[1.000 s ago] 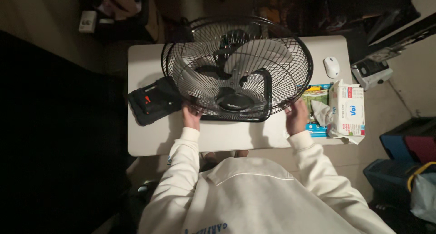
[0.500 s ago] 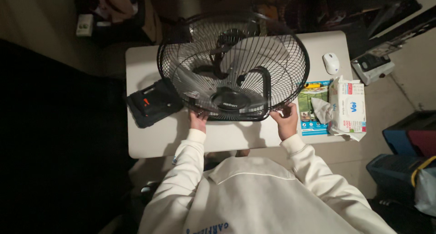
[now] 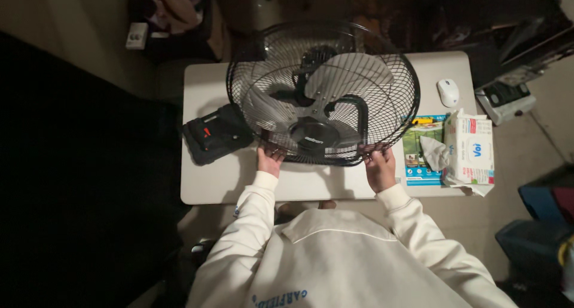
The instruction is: The person disassembles a table fan on a white table. They remove the front grille, then use a cordless drill to remove the fan blade, followed by a screwdriver to loosen the neck joint. The components are placed on the table.
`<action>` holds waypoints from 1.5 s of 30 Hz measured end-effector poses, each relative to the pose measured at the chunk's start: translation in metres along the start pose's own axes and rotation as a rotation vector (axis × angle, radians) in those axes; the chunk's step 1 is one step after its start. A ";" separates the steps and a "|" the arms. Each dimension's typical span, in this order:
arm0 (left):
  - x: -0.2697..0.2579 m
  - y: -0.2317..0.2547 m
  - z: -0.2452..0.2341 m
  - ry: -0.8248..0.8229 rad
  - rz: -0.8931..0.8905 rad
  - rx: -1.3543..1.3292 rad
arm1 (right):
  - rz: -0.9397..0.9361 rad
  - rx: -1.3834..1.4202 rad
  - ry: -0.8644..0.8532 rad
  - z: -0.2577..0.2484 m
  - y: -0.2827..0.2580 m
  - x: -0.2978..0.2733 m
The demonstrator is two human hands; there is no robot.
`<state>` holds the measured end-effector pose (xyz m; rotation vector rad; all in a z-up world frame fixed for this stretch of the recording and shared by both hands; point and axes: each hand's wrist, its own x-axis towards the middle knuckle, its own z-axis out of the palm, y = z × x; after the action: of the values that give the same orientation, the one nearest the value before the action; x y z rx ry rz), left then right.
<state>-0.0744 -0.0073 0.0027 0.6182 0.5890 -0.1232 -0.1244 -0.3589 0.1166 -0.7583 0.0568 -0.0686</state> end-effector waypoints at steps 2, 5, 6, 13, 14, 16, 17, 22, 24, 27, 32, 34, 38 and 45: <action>0.000 0.005 0.000 0.007 0.013 0.000 | -0.001 -0.001 0.023 0.002 0.003 0.003; -0.003 0.011 0.000 0.035 0.045 0.031 | 0.073 -0.043 0.072 0.000 0.004 0.004; -0.003 0.012 0.001 0.037 0.045 0.030 | 0.072 -0.040 0.054 -0.002 0.006 0.006; -0.008 0.014 0.011 0.048 0.033 -0.035 | 0.058 -0.115 0.094 -0.024 0.032 0.011; -0.006 0.017 0.013 0.069 0.036 -0.031 | 0.058 -0.143 0.115 -0.026 0.034 0.013; -0.001 0.025 0.016 0.114 0.042 -0.023 | 0.008 -0.176 0.100 -0.026 0.035 0.013; 0.001 0.030 0.016 0.103 0.144 0.041 | -0.016 -0.192 0.094 -0.026 0.035 0.012; 0.009 0.066 0.004 -0.109 0.334 -0.125 | -0.017 -0.225 0.180 -0.019 0.032 0.014; 0.019 0.081 0.003 -0.304 0.196 -0.202 | -0.020 -0.217 0.181 -0.018 0.029 0.017; 0.031 0.091 0.006 -0.097 -0.016 -0.062 | -0.036 -0.206 0.148 -0.019 0.022 0.023; 0.040 0.092 0.011 0.117 -0.004 0.049 | -0.024 -0.233 0.132 -0.020 0.019 0.026; 0.041 0.091 0.011 0.055 0.036 -0.010 | -0.026 -0.228 0.133 -0.021 0.019 0.024; 0.045 0.096 0.011 0.039 0.268 0.124 | -0.013 -0.216 0.104 -0.017 0.024 0.019; 0.045 0.100 -0.006 0.049 0.385 0.153 | -0.024 -0.099 0.005 0.008 0.018 0.004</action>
<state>-0.0116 0.0805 0.0251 0.8743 0.5006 0.2103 -0.1187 -0.3408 0.1092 -0.8574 0.0566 -0.0913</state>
